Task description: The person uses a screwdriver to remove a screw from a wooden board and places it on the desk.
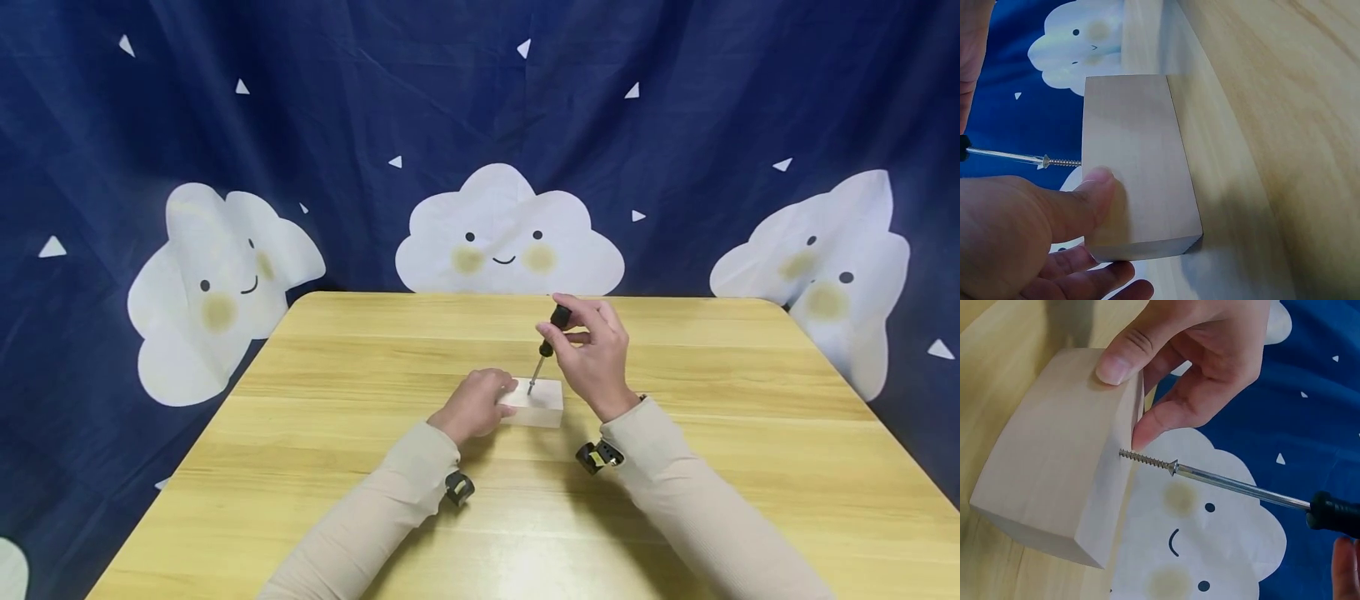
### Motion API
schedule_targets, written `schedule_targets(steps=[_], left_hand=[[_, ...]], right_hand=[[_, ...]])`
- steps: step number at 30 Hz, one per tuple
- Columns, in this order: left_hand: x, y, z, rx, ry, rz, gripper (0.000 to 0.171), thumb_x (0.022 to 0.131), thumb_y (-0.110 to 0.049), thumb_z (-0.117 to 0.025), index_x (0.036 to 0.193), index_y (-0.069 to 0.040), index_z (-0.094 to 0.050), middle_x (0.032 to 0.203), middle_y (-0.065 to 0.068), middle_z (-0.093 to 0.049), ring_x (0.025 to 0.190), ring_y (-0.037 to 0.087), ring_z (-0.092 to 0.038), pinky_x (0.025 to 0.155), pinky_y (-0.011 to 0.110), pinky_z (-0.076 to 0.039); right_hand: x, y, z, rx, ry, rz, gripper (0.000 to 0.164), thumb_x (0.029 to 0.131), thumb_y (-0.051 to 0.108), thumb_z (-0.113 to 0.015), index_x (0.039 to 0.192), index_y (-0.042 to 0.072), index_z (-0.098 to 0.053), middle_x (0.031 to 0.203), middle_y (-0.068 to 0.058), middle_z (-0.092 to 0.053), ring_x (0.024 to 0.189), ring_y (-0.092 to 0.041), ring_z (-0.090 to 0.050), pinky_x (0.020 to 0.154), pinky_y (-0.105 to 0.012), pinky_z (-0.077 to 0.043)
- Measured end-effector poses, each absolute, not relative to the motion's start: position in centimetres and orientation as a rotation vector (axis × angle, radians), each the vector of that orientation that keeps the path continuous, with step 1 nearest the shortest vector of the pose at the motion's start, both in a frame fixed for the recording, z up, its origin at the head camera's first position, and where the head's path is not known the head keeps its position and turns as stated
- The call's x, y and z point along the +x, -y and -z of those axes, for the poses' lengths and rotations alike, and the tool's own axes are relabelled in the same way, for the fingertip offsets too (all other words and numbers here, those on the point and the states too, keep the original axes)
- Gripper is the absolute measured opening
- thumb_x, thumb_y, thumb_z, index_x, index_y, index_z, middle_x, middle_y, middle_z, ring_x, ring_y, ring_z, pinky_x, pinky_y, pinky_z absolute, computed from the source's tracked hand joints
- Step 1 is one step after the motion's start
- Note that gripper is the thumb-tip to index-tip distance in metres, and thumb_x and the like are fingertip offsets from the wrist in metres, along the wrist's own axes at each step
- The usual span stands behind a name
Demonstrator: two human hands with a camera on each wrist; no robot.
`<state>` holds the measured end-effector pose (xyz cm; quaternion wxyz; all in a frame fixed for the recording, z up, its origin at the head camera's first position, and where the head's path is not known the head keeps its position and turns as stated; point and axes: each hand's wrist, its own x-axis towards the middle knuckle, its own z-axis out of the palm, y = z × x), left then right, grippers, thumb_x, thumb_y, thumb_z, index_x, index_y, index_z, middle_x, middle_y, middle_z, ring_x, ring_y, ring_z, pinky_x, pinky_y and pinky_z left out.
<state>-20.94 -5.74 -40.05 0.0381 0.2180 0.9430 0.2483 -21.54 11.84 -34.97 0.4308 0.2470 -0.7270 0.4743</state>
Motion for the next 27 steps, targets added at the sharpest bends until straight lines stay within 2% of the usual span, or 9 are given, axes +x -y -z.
schedule_targets(steps=[5, 12, 17, 23, 27], left_hand=[[-21.1, 5.7, 40.2, 0.670, -2.898, -0.756, 0.039, 0.083, -0.014, -0.076, 0.119, -0.002, -0.065, 0.119, 0.012, -0.065, 0.114, 0.029, -0.058, 0.103, 0.038, -0.044], [-21.1, 5.7, 40.2, 0.635, -2.887, -0.760, 0.040, 0.084, -0.014, -0.075, 0.121, -0.003, -0.064, 0.124, 0.012, -0.063, 0.119, 0.029, -0.056, 0.106, 0.039, -0.041], [-21.0, 5.7, 40.1, 0.638, -2.892, -0.764, 0.039, 0.084, -0.014, -0.075, 0.119, -0.002, -0.065, 0.121, 0.013, -0.064, 0.117, 0.029, -0.057, 0.104, 0.039, -0.043], [-20.9, 5.7, 40.0, 0.669, -2.911, -0.749, 0.037, 0.083, -0.012, -0.076, 0.117, -0.002, -0.066, 0.115, 0.012, -0.066, 0.111, 0.029, -0.060, 0.101, 0.039, -0.046], [-20.9, 5.7, 40.0, 0.682, -2.923, -0.735, 0.037, 0.083, -0.012, -0.076, 0.117, -0.002, -0.066, 0.114, 0.012, -0.067, 0.109, 0.029, -0.060, 0.100, 0.039, -0.046]], right_hand=[[-21.5, -11.7, 34.9, 0.605, 1.811, -1.148, 0.039, 0.075, -0.007, -0.079, 0.112, -0.002, -0.068, 0.089, -0.019, -0.056, 0.070, -0.026, -0.065, 0.058, -0.017, -0.056], [-21.4, -11.8, 34.9, 0.626, 1.835, -1.154, 0.040, 0.078, -0.010, -0.075, 0.116, -0.002, -0.065, 0.091, -0.020, -0.057, 0.074, -0.030, -0.065, 0.059, -0.029, -0.059], [-21.5, -11.9, 35.0, 0.632, 1.861, -1.129, 0.039, 0.081, -0.010, -0.072, 0.117, 0.000, -0.065, 0.092, -0.019, -0.060, 0.077, -0.030, -0.067, 0.060, -0.032, -0.060], [-21.3, -11.6, 34.7, 0.651, 1.810, -1.155, 0.042, 0.070, -0.011, -0.081, 0.108, -0.005, -0.067, 0.092, -0.023, -0.058, 0.074, -0.031, -0.066, 0.056, -0.027, -0.059], [-20.0, -10.9, 33.1, 0.638, 1.786, -1.149, 0.039, 0.065, -0.017, -0.080, 0.101, -0.011, -0.067, 0.086, -0.027, -0.055, 0.066, -0.035, -0.064, 0.051, -0.024, -0.057]])
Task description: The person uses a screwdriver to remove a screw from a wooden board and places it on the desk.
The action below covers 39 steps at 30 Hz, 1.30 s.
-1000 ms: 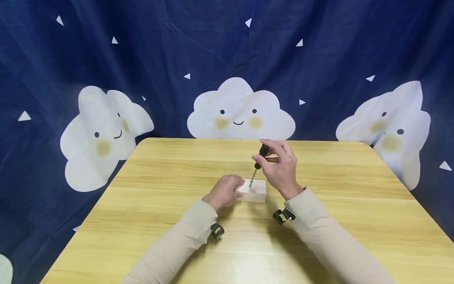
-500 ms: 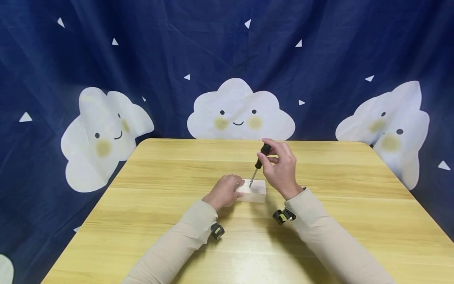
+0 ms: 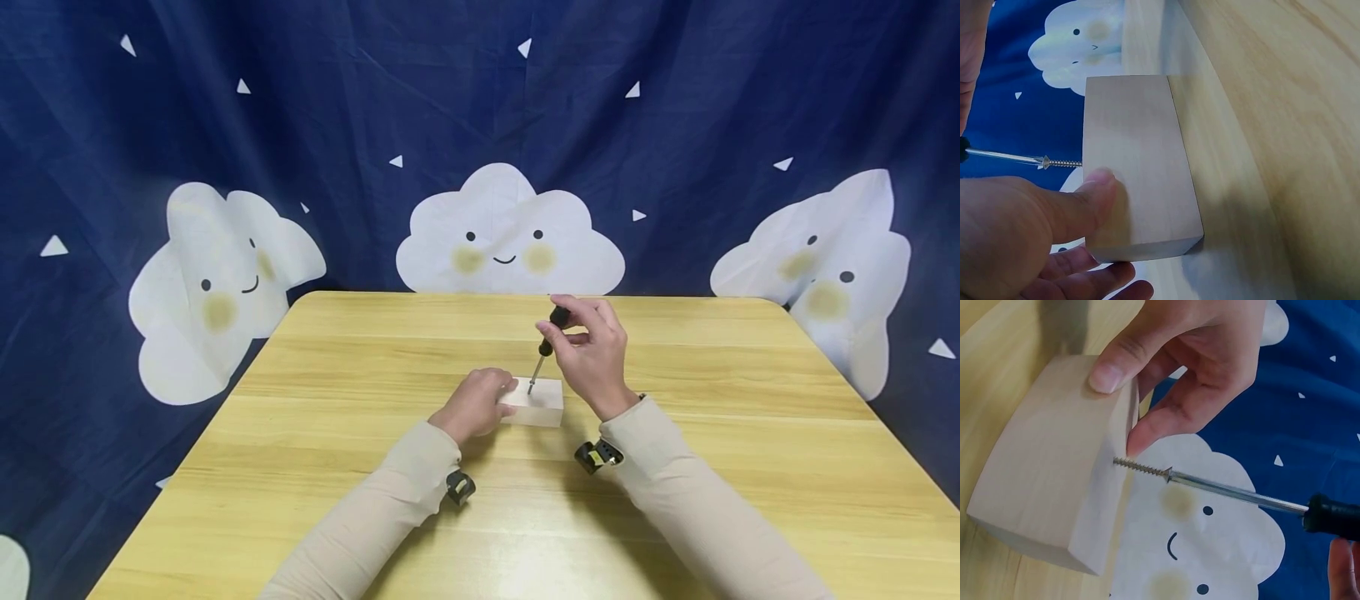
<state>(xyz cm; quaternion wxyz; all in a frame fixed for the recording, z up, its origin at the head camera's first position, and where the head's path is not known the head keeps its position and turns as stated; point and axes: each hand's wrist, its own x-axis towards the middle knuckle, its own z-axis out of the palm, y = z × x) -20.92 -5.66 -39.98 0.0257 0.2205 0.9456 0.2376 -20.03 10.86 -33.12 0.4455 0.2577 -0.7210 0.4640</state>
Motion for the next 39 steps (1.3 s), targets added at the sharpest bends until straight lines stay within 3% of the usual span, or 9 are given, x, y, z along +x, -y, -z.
schedule_targets(steps=[4, 8, 15, 19, 24, 28, 33, 39], left_hand=[[-20.9, 5.7, 39.9, 0.682, -2.927, -0.720, 0.038, 0.083, -0.012, -0.076, 0.118, -0.002, -0.066, 0.116, 0.012, -0.066, 0.112, 0.029, -0.059, 0.102, 0.039, -0.045], [-20.9, 5.7, 40.0, 0.675, -2.919, -0.731, 0.038, 0.084, -0.013, -0.075, 0.119, -0.002, -0.065, 0.118, 0.013, -0.066, 0.113, 0.030, -0.059, 0.102, 0.039, -0.045], [-21.0, 5.9, 40.0, 0.675, -2.917, -0.748, 0.038, 0.083, -0.013, -0.076, 0.118, -0.001, -0.066, 0.117, 0.014, -0.066, 0.112, 0.030, -0.059, 0.101, 0.038, -0.046], [-21.0, 5.8, 40.1, 0.681, -2.913, -0.749, 0.039, 0.084, -0.014, -0.076, 0.119, -0.002, -0.065, 0.119, 0.014, -0.065, 0.114, 0.030, -0.059, 0.102, 0.038, -0.045], [-21.0, 5.8, 40.0, 0.687, -2.912, -0.743, 0.039, 0.084, -0.014, -0.076, 0.119, -0.002, -0.065, 0.118, 0.013, -0.065, 0.113, 0.029, -0.059, 0.102, 0.038, -0.045], [-20.9, 5.7, 40.0, 0.691, -2.920, -0.737, 0.039, 0.083, -0.015, -0.076, 0.119, -0.002, -0.065, 0.117, 0.013, -0.066, 0.112, 0.029, -0.059, 0.101, 0.038, -0.046], [-20.9, 5.7, 40.0, 0.690, -2.928, -0.715, 0.039, 0.083, -0.015, -0.076, 0.119, -0.002, -0.065, 0.117, 0.012, -0.066, 0.112, 0.029, -0.059, 0.102, 0.038, -0.045], [-21.0, 5.7, 40.0, 0.661, -2.909, -0.729, 0.041, 0.084, -0.015, -0.075, 0.122, -0.003, -0.064, 0.121, 0.013, -0.064, 0.116, 0.029, -0.057, 0.104, 0.038, -0.043]], right_hand=[[-19.1, -10.4, 32.1, 0.616, 1.795, -1.146, 0.036, 0.068, -0.020, -0.077, 0.101, -0.012, -0.066, 0.085, -0.027, -0.055, 0.065, -0.036, -0.063, 0.053, -0.022, -0.057], [-20.4, -11.0, 33.7, 0.619, 1.813, -1.146, 0.036, 0.074, -0.014, -0.075, 0.108, -0.004, -0.067, 0.087, -0.021, -0.057, 0.070, -0.032, -0.066, 0.056, -0.019, -0.056], [-21.6, -11.5, 35.0, 0.648, 1.860, -1.137, 0.039, 0.083, -0.013, -0.067, 0.120, -0.002, -0.061, 0.095, -0.020, -0.062, 0.076, -0.030, -0.068, 0.058, -0.028, -0.059], [-21.7, -11.6, 35.0, 0.667, 1.849, -1.148, 0.041, 0.080, -0.010, -0.072, 0.119, -0.003, -0.061, 0.097, -0.020, -0.062, 0.079, -0.029, -0.066, 0.060, -0.030, -0.060], [-21.8, -11.5, 35.1, 0.663, 1.834, -1.184, 0.050, 0.071, -0.005, -0.083, 0.117, -0.003, -0.062, 0.093, -0.021, -0.056, 0.074, -0.028, -0.062, 0.057, -0.023, -0.058], [-21.9, -11.5, 35.2, 0.641, 1.844, -1.173, 0.046, 0.074, -0.004, -0.082, 0.116, -0.001, -0.063, 0.091, -0.019, -0.056, 0.073, -0.026, -0.061, 0.057, -0.021, -0.057], [-21.9, -11.6, 35.0, 0.639, 1.872, -1.167, 0.041, 0.077, -0.008, -0.077, 0.115, -0.002, -0.061, 0.089, -0.018, -0.060, 0.074, -0.027, -0.063, 0.057, -0.028, -0.059], [-20.8, -11.4, 33.8, 0.656, 1.877, -1.174, 0.042, 0.073, -0.019, -0.073, 0.112, -0.011, -0.058, 0.083, -0.023, -0.063, 0.070, -0.034, -0.065, 0.055, -0.039, -0.059]])
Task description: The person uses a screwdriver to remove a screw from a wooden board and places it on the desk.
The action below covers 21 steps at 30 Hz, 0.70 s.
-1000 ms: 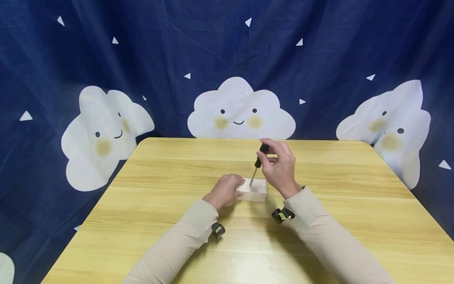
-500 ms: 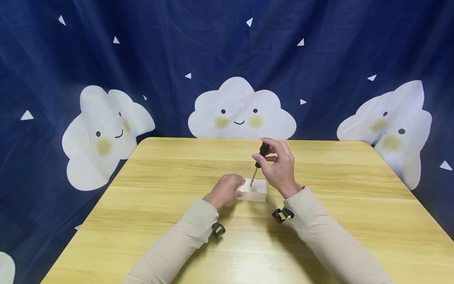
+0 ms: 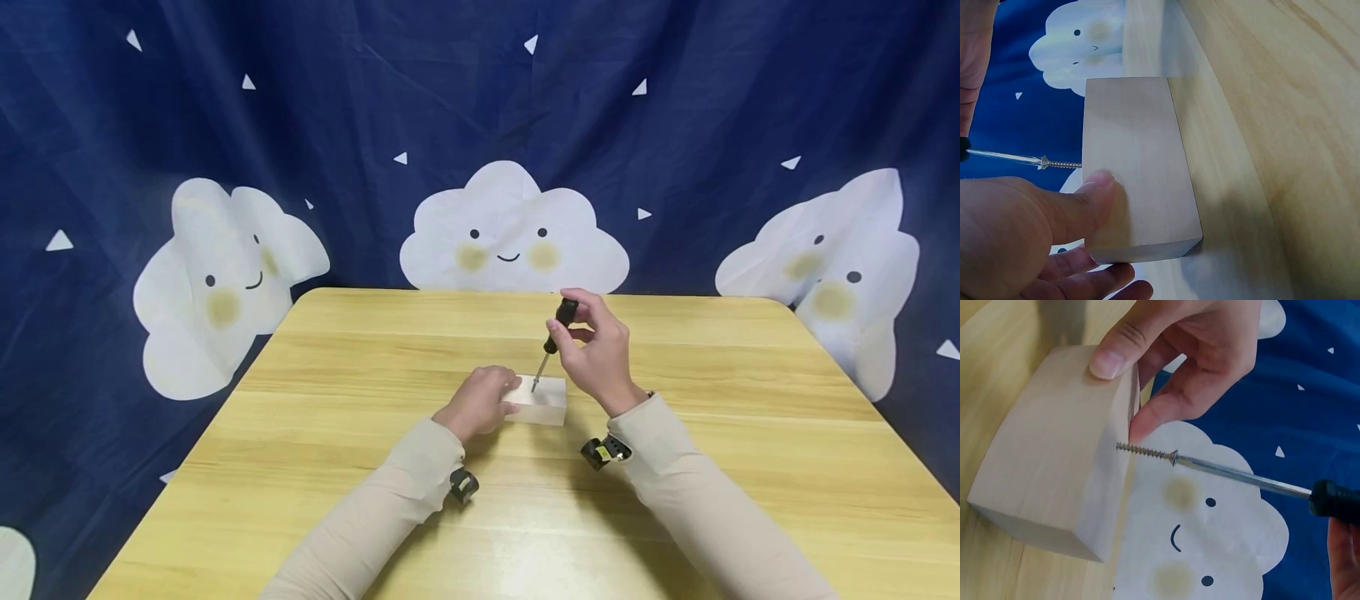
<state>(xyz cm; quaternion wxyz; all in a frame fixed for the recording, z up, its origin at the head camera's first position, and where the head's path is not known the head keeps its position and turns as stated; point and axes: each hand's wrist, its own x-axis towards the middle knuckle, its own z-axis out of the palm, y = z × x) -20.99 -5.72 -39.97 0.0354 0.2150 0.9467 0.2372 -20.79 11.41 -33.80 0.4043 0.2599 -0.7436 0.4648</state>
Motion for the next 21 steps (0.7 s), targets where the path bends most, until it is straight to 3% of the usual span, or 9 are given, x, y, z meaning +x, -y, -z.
schedule_targets(steps=[4, 10, 21], left_hand=[[-21.0, 5.6, 40.0, 0.672, -2.912, -0.728, 0.041, 0.084, -0.015, -0.076, 0.121, -0.002, -0.065, 0.121, 0.012, -0.064, 0.116, 0.029, -0.058, 0.104, 0.037, -0.044], [-21.0, 5.8, 40.0, 0.680, -2.914, -0.734, 0.040, 0.084, -0.015, -0.076, 0.120, -0.002, -0.065, 0.120, 0.013, -0.065, 0.115, 0.029, -0.058, 0.103, 0.038, -0.044], [-21.0, 5.8, 40.0, 0.651, -2.904, -0.747, 0.040, 0.084, -0.015, -0.076, 0.120, -0.002, -0.065, 0.120, 0.012, -0.065, 0.115, 0.028, -0.059, 0.102, 0.037, -0.045]], right_hand=[[-20.3, -11.5, 33.4, 0.663, 1.868, -1.176, 0.043, 0.071, -0.018, -0.076, 0.110, -0.012, -0.060, 0.088, -0.026, -0.060, 0.073, -0.036, -0.063, 0.057, -0.032, -0.059], [-21.5, -11.9, 34.6, 0.629, 1.878, -1.195, 0.042, 0.073, -0.007, -0.080, 0.112, -0.003, -0.065, 0.092, -0.018, -0.058, 0.075, -0.026, -0.062, 0.059, -0.018, -0.056], [-21.6, -12.0, 34.8, 0.648, 1.886, -1.198, 0.038, 0.079, -0.009, -0.074, 0.115, -0.003, -0.063, 0.095, -0.018, -0.062, 0.080, -0.029, -0.066, 0.061, -0.027, -0.059]])
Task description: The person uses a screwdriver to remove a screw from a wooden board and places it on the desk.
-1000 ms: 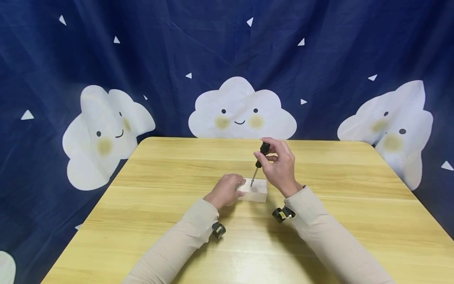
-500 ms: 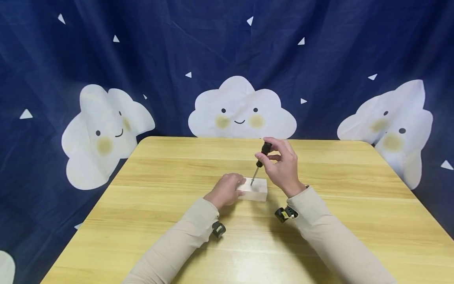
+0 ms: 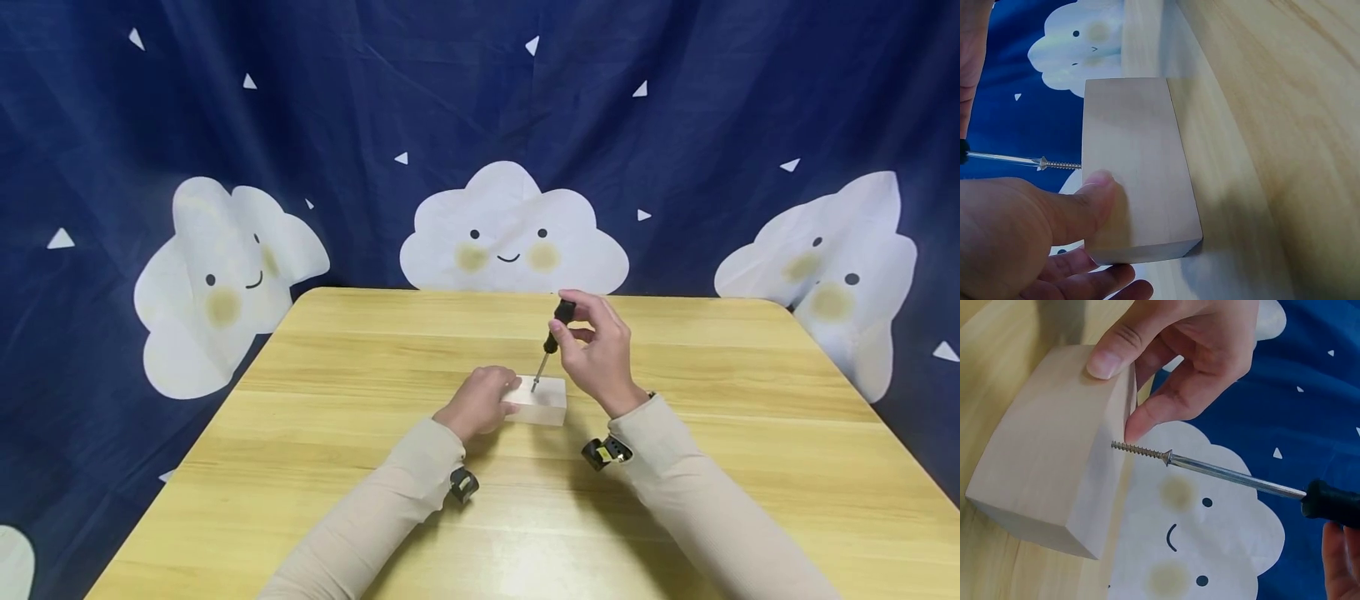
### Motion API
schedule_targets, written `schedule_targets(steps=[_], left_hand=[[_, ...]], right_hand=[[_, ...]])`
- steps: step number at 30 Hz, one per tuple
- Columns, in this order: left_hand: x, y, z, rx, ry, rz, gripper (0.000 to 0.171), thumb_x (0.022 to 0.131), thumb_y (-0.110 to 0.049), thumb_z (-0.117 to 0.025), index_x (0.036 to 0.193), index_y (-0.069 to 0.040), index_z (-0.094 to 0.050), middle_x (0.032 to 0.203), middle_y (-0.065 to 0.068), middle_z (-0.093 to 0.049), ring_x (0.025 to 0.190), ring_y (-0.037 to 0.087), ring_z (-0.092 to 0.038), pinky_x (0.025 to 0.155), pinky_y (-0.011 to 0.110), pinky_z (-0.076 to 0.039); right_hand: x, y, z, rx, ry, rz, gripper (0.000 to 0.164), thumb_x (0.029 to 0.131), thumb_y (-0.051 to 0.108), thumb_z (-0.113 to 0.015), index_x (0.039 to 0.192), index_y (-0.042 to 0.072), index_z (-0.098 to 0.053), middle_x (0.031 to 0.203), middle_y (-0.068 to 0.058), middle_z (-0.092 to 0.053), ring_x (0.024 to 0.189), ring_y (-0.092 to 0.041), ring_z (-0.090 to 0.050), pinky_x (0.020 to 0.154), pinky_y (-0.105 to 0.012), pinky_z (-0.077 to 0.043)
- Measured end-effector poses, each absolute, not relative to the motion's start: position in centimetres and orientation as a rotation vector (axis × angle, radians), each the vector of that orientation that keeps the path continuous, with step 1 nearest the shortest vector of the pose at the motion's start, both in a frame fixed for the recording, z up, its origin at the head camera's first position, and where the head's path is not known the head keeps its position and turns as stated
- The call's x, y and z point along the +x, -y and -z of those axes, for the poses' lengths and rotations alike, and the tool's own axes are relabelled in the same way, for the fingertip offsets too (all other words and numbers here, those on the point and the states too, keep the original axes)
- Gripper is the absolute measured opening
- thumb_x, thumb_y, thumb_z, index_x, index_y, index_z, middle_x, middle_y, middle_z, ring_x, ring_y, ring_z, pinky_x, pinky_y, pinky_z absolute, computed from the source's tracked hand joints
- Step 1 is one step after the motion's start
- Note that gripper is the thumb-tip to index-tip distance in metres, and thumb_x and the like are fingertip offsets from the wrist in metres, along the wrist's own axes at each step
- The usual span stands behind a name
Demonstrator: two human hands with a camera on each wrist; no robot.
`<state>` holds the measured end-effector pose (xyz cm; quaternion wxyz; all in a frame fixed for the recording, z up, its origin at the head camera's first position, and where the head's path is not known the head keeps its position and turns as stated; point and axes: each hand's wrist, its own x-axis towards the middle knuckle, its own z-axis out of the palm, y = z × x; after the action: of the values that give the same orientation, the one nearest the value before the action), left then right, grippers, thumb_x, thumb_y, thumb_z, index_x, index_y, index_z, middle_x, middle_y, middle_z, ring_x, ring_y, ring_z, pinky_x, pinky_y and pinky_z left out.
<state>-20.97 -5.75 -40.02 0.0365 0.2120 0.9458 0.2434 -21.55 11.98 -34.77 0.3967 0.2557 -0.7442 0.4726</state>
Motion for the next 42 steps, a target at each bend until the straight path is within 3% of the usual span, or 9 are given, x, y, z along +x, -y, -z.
schedule_targets(steps=[7, 12, 18, 27, 31, 37, 42], left_hand=[[-21.07, 5.71, 40.10, 0.667, -2.916, -0.736, 0.038, 0.084, -0.015, -0.076, 0.118, -0.003, -0.066, 0.116, 0.011, -0.066, 0.111, 0.027, -0.060, 0.100, 0.036, -0.047], [-21.04, 5.68, 40.12, 0.667, -2.918, -0.739, 0.037, 0.083, -0.015, -0.076, 0.117, -0.003, -0.066, 0.115, 0.011, -0.067, 0.110, 0.027, -0.060, 0.100, 0.036, -0.047], [-20.87, 5.69, 40.23, 0.658, -2.909, -0.744, 0.038, 0.082, -0.014, -0.077, 0.117, -0.003, -0.066, 0.115, 0.011, -0.067, 0.109, 0.027, -0.061, 0.099, 0.037, -0.048], [-20.85, 5.63, 40.06, 0.671, -2.914, -0.746, 0.040, 0.082, -0.014, -0.078, 0.118, -0.003, -0.066, 0.115, 0.012, -0.067, 0.109, 0.028, -0.061, 0.099, 0.038, -0.047], [-20.80, 5.73, 39.89, 0.685, -2.919, -0.742, 0.039, 0.081, -0.014, -0.078, 0.117, -0.002, -0.066, 0.115, 0.013, -0.067, 0.109, 0.029, -0.061, 0.100, 0.039, -0.047], [-20.87, 5.77, 39.85, 0.694, -2.926, -0.740, 0.039, 0.082, -0.014, -0.077, 0.117, -0.001, -0.066, 0.115, 0.013, -0.066, 0.110, 0.029, -0.061, 0.100, 0.038, -0.047], [-20.93, 5.73, 39.98, 0.685, -2.923, -0.745, 0.039, 0.082, -0.016, -0.078, 0.116, -0.002, -0.066, 0.115, 0.012, -0.067, 0.110, 0.028, -0.061, 0.100, 0.037, -0.047]], right_hand=[[-21.65, -12.04, 34.63, 0.621, 1.867, -1.147, 0.040, 0.073, -0.003, -0.082, 0.109, -0.002, -0.065, 0.090, -0.014, -0.065, 0.074, -0.025, -0.065, 0.055, -0.034, -0.059], [-21.55, -12.07, 34.53, 0.619, 1.886, -1.122, 0.036, 0.077, -0.007, -0.078, 0.109, -0.003, -0.062, 0.087, -0.015, -0.065, 0.073, -0.028, -0.067, 0.055, -0.034, -0.059], [-21.14, -11.97, 34.78, 0.663, 1.911, -1.130, 0.038, 0.081, -0.012, -0.070, 0.115, -0.003, -0.057, 0.097, -0.019, -0.067, 0.077, -0.031, -0.068, 0.058, -0.038, -0.060], [-21.27, -11.75, 34.89, 0.614, 1.862, -1.148, 0.042, 0.074, -0.002, -0.082, 0.112, -0.001, -0.063, 0.100, -0.019, -0.054, 0.078, -0.027, -0.060, 0.058, -0.025, -0.058], [-21.32, -11.65, 34.83, 0.604, 1.857, -1.130, 0.037, 0.077, -0.005, -0.079, 0.110, -0.002, -0.064, 0.093, -0.018, -0.054, 0.076, -0.026, -0.060, 0.058, -0.023, -0.057], [-21.33, -11.68, 34.77, 0.631, 1.858, -1.138, 0.036, 0.080, -0.012, -0.072, 0.113, -0.002, -0.062, 0.094, -0.019, -0.057, 0.078, -0.029, -0.062, 0.060, -0.033, -0.060], [-21.36, -11.85, 34.92, 0.640, 1.887, -1.130, 0.039, 0.081, -0.013, -0.070, 0.118, -0.002, -0.059, 0.095, -0.019, -0.059, 0.081, -0.029, -0.063, 0.061, -0.034, -0.060]])
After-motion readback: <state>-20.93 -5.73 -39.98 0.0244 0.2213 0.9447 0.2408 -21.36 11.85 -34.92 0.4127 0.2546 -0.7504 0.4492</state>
